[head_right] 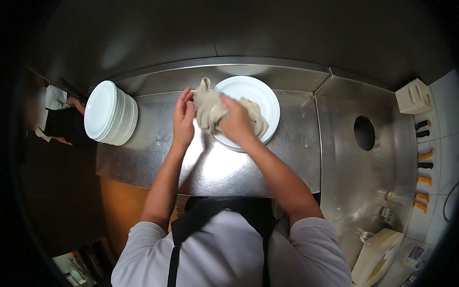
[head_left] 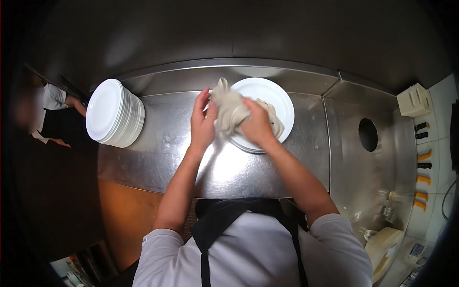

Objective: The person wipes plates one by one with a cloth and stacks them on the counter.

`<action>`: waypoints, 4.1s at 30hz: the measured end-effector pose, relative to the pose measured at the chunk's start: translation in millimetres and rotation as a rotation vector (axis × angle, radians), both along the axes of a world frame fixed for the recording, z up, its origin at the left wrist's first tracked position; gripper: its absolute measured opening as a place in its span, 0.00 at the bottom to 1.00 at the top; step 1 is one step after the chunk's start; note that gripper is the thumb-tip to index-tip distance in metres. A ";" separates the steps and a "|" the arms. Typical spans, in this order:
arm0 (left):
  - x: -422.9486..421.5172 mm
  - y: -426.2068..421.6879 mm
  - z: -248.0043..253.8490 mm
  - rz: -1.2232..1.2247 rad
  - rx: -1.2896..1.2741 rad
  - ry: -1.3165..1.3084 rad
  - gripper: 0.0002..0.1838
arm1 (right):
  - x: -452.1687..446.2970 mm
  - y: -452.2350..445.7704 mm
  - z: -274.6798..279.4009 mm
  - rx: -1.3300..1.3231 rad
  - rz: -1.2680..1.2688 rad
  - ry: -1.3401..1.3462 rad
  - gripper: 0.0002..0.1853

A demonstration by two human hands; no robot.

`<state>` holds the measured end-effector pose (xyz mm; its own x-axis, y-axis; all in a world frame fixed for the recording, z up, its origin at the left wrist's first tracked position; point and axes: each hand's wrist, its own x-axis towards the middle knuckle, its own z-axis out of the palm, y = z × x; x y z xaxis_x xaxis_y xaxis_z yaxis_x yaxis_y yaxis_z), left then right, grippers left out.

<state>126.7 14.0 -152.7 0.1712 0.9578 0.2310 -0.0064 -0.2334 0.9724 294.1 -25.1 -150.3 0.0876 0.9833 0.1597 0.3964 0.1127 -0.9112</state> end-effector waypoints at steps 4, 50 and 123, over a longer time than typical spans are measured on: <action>27.1 -5.5 5.0 -0.146 0.073 -0.077 0.28 | 6.0 14.1 53.3 0.181 -0.037 0.621 0.28; 70.8 25.5 27.1 0.277 -0.074 0.886 0.28 | 121.4 -9.3 -14.9 -0.086 -0.364 -0.367 0.37; -355.0 -28.8 75.4 0.690 -0.046 -0.539 0.28 | -39.0 -3.2 93.1 0.068 0.037 0.762 0.23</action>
